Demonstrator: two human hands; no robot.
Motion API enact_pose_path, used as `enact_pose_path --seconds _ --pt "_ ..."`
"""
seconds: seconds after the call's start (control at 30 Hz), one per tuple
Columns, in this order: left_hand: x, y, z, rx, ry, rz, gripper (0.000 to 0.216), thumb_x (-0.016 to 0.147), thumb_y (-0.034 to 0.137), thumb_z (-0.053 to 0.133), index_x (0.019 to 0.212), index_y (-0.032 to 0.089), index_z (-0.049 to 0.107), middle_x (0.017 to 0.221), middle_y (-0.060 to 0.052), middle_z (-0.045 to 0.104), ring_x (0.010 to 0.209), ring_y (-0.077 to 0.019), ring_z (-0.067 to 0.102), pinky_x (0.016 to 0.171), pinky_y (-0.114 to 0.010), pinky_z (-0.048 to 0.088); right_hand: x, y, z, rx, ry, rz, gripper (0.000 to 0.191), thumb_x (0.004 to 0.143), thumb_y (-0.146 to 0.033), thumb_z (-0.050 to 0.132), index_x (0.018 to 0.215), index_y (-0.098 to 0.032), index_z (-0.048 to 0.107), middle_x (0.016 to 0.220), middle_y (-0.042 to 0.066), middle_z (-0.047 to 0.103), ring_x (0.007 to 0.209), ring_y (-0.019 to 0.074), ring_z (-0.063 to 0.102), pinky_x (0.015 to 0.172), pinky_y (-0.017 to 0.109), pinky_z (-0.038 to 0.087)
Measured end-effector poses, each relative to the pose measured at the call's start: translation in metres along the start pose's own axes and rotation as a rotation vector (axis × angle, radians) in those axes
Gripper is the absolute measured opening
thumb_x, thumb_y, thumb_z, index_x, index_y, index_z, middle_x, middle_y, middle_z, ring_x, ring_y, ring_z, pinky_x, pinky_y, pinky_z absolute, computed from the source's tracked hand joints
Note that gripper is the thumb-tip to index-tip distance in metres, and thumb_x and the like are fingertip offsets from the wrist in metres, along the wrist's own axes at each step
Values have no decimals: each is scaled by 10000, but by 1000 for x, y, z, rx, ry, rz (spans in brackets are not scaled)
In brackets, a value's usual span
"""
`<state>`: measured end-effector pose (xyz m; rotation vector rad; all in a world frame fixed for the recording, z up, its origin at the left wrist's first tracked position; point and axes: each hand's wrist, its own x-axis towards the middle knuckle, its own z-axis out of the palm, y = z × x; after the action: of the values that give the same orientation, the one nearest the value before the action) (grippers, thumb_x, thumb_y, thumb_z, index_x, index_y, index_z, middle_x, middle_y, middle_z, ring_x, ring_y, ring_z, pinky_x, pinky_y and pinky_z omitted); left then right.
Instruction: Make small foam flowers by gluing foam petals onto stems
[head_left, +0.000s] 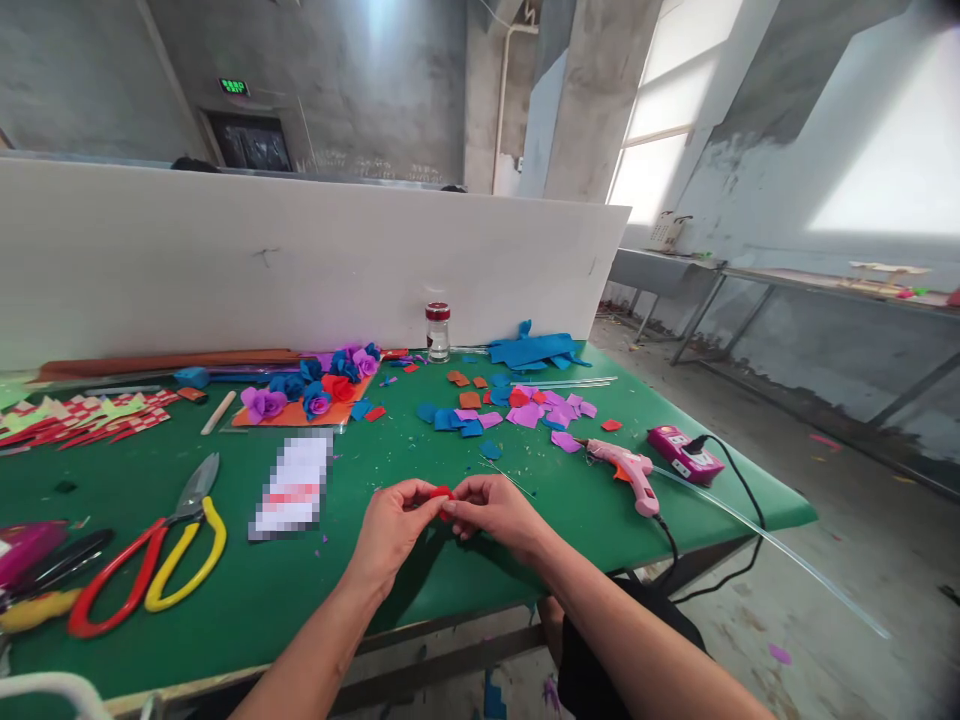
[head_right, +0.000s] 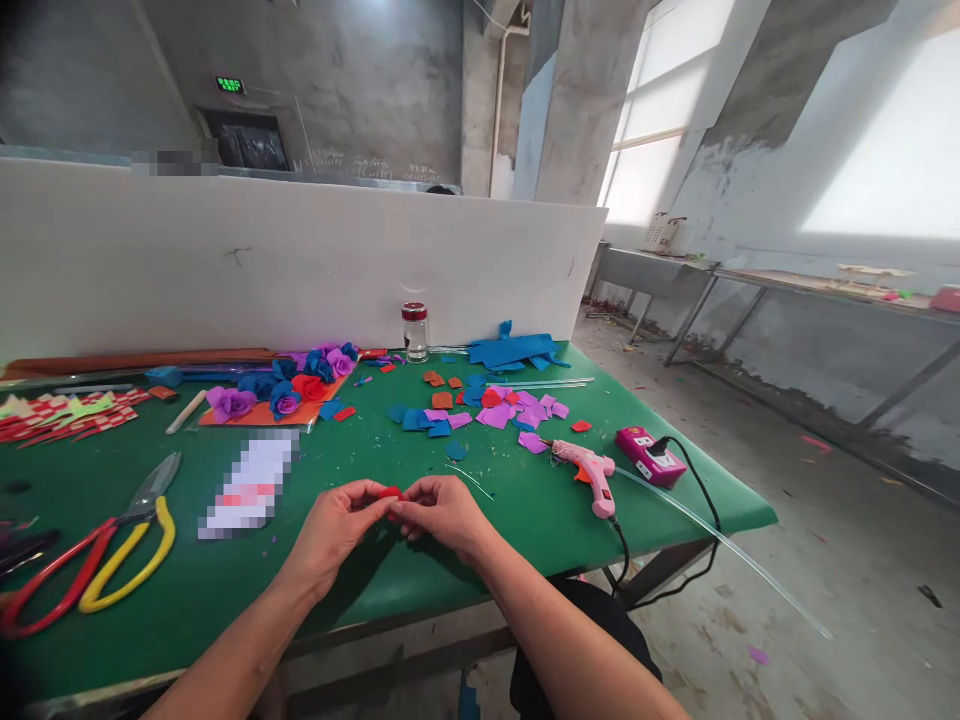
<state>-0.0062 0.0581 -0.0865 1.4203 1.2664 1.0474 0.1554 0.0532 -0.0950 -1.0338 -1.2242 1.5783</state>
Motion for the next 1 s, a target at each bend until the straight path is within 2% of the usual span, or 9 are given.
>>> enact_pose_path --seconds 0.17,0.23,0.33,0.43,0.53,0.67,0.77,0.93,1.0 --pt "1 0 0 26 -11 -58 288 677 432 698 754 154 705 609 10 641 436 -65 396 417 -198 261 -4 3 -5 36 20 76 462 535 -498 826 697 -116 624 632 31 675 490 90 594 506 228 501" --pt "1 -1 1 -7 -44 -99 328 688 468 686 776 152 692 588 25 603 411 -49 318 396 -195 202 -5 3 -6 42 24 95 450 544 -488 825 690 -115 622 626 32 678 475 87 595 497 224 509" --pt "1 -3 1 -36 -73 -120 353 677 485 696 779 147 675 574 38 560 419 -44 289 394 -188 178 -7 2 -6 40 28 97 415 570 -461 821 686 -118 619 617 24 677 466 81 595 484 210 514" --pt "0 -3 3 -28 -53 -103 328 647 454 723 721 143 653 550 47 530 426 -44 300 399 -187 188 -9 2 -5 -7 15 104 350 626 -410 801 707 -121 621 599 12 672 441 71 579 453 191 506" --pt "0 -2 4 -11 -70 -104 290 650 426 709 723 151 652 579 33 579 425 -53 339 403 -192 216 -10 1 -4 -80 7 142 245 707 -330 739 673 -128 604 540 -5 647 387 59 538 371 157 451" --pt "1 -2 6 144 -77 2 211 666 375 677 690 166 665 632 -11 674 543 -120 547 527 -224 389 -11 0 -4 -149 -6 211 206 771 -231 640 600 -145 566 483 -21 619 340 55 501 306 138 390" --pt "1 -4 6 280 -91 55 186 674 362 656 674 176 668 652 -24 703 603 -159 609 601 -254 433 -10 0 -4 -215 -7 242 208 785 -192 599 585 -151 559 456 -32 604 316 52 479 295 135 374" --pt "1 -4 5 332 -104 61 183 690 361 621 674 187 676 665 -19 718 625 -169 620 608 -251 429 -15 -3 -4 -347 -30 271 226 797 -235 584 587 -153 572 449 -31 589 312 56 472 304 142 367" --pt "2 -2 5 387 -118 54 188 684 365 618 659 191 684 641 -12 710 603 -167 603 582 -247 407 -24 -10 -11 -403 -7 224 249 801 -305 593 605 -151 585 473 -19 598 334 60 484 317 144 361"
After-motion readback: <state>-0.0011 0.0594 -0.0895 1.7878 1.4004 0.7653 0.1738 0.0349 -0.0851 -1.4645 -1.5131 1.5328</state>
